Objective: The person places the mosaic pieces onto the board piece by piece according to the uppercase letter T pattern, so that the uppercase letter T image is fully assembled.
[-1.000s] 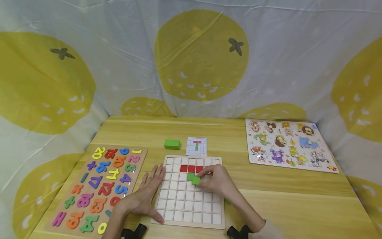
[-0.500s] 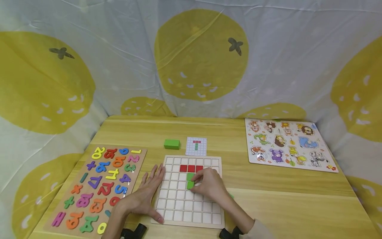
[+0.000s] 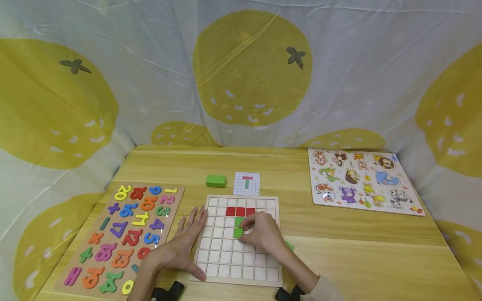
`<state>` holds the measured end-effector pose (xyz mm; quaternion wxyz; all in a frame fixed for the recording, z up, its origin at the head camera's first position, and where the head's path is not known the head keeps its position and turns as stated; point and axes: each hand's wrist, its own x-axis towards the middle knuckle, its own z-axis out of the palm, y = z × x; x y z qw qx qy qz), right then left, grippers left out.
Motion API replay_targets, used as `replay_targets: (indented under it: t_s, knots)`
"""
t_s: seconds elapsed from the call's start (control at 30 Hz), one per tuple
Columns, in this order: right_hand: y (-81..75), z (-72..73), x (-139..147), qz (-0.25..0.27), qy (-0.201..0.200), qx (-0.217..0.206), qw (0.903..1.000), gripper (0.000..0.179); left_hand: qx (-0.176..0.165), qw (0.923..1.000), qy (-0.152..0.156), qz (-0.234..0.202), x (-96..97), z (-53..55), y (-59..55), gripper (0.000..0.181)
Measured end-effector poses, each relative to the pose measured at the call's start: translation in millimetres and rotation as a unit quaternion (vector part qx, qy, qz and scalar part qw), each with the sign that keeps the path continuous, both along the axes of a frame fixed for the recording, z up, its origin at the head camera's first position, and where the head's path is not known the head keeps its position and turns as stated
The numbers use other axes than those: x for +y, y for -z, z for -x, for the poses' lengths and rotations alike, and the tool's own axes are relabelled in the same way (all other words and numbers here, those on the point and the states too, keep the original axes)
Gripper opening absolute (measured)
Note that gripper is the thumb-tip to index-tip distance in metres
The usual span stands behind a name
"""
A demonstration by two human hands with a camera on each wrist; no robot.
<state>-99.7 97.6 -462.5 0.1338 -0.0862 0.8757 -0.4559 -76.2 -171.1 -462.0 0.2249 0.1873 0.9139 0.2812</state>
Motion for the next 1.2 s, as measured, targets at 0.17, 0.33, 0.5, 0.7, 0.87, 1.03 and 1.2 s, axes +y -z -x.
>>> replay_targets:
  t_s: [0.17,0.33,0.5,0.7,0.87,1.03,1.2]
  knots:
    - [0.3,-0.2,0,-0.003,0.001,0.006,1.0,0.023,0.001,1.0,0.001,0.002,-0.3,0.1,0.4,0.163]
    - [1.2,-0.3,0,-0.001,0.005,0.008,1.0,0.024,0.0,1.0,-0.002,0.003,0.0,0.3,1.0,0.163]
    - [2.4,-0.2,1,0.009,0.005,0.006,0.9999,0.024,-0.001,1.0,-0.002,0.002,-0.1,-0.2,1.4,0.162]
    - [2.8,-0.1,2,0.011,-0.002,0.002,0.9999,0.024,-0.002,1.0,-0.004,0.0,0.4,-0.2,0.9,0.162]
    - [1.1,2.6,9,0.014,-0.047,-0.001,0.9988,0.026,-0.003,1.0,-0.005,0.0,0.7,-0.3,0.2,0.162]
    - [-7.2,9.5,35,0.033,-0.114,0.006,0.9929,0.027,-0.001,1.0,-0.003,0.0,1.1,0.0,0.6,0.162]
    - [-17.8,12.4,77,0.028,-0.11,0.013,0.9935,0.03,-0.002,1.0,-0.004,-0.002,-0.1,-0.2,0.7,0.163]
